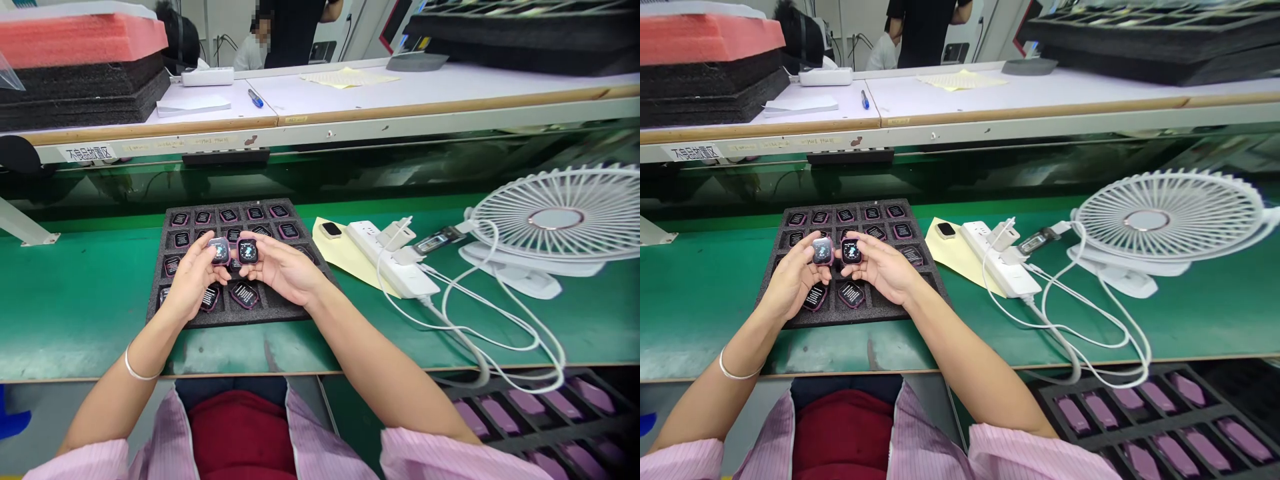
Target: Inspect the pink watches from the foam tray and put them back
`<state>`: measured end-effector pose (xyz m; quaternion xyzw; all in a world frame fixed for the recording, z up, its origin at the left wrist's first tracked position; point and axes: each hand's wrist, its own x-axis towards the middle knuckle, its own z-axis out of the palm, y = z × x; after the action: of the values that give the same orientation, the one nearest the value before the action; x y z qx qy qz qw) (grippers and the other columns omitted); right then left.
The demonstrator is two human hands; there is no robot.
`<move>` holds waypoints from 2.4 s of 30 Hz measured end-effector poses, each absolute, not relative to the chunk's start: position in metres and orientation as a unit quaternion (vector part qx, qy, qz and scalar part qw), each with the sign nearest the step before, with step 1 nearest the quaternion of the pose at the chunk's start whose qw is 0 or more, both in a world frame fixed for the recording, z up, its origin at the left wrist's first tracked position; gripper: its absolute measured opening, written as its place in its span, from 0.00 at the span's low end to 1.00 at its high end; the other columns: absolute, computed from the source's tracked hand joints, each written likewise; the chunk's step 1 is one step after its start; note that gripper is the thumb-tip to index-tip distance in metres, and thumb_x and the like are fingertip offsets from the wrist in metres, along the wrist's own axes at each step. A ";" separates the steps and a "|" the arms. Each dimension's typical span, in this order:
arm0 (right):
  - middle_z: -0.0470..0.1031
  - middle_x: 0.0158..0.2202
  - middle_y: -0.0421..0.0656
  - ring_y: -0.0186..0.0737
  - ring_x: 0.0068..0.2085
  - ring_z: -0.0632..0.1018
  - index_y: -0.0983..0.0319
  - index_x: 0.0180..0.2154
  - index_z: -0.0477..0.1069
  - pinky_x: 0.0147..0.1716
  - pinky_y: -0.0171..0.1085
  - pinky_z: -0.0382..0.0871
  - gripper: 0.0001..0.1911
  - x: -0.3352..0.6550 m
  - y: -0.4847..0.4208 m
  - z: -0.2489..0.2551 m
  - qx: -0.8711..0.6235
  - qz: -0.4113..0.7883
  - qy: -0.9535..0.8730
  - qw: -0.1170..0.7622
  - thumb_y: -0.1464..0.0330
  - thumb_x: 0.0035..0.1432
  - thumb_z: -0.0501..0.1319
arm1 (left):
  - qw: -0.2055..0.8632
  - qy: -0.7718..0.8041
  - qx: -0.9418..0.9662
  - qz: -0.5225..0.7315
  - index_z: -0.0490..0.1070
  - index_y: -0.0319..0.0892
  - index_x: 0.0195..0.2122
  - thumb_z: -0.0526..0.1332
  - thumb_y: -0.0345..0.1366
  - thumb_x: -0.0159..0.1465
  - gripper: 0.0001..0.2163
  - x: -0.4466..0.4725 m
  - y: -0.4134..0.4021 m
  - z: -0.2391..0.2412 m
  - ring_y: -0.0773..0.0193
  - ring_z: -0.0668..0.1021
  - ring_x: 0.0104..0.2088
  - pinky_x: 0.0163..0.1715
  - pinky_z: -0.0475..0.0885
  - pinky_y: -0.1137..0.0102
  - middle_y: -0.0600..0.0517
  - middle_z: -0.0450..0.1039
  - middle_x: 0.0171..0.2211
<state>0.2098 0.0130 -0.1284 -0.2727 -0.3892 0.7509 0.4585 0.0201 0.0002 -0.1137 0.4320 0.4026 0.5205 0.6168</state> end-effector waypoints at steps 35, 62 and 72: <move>0.75 0.37 0.39 0.33 0.29 0.76 0.59 0.49 0.69 0.30 0.35 0.70 0.20 0.206 0.004 -0.125 -0.270 0.647 -0.507 0.502 0.66 0.55 0.70 | 0.563 0.394 0.512 0.515 0.65 0.41 0.48 0.65 0.37 0.55 0.20 0.021 -0.007 -0.112 0.65 0.82 0.24 0.27 0.83 0.69 0.50 0.74 0.45; 0.71 0.32 0.39 0.32 0.24 0.70 0.59 0.43 0.71 0.22 0.34 0.65 0.20 0.201 0.006 -0.129 -0.293 0.664 -0.467 0.505 0.53 0.58 0.70 | 0.600 0.378 0.493 0.505 0.68 0.41 0.47 0.65 0.43 0.58 0.18 0.021 -0.006 -0.114 0.60 0.83 0.25 0.28 0.83 0.67 0.53 0.76 0.34; 0.72 0.37 0.39 0.30 0.24 0.69 0.59 0.45 0.71 0.23 0.33 0.67 0.18 0.202 0.005 -0.130 -0.284 0.647 -0.492 0.509 0.64 0.54 0.72 | 0.594 0.378 0.495 0.510 0.68 0.42 0.46 0.64 0.37 0.55 0.18 0.021 -0.008 -0.114 0.62 0.83 0.25 0.28 0.83 0.68 0.51 0.76 0.41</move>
<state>0.2015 0.0054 -0.1302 -0.2836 -0.4918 0.6474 0.5086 0.0206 -0.0076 -0.1139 0.4946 0.3776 0.5099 0.5940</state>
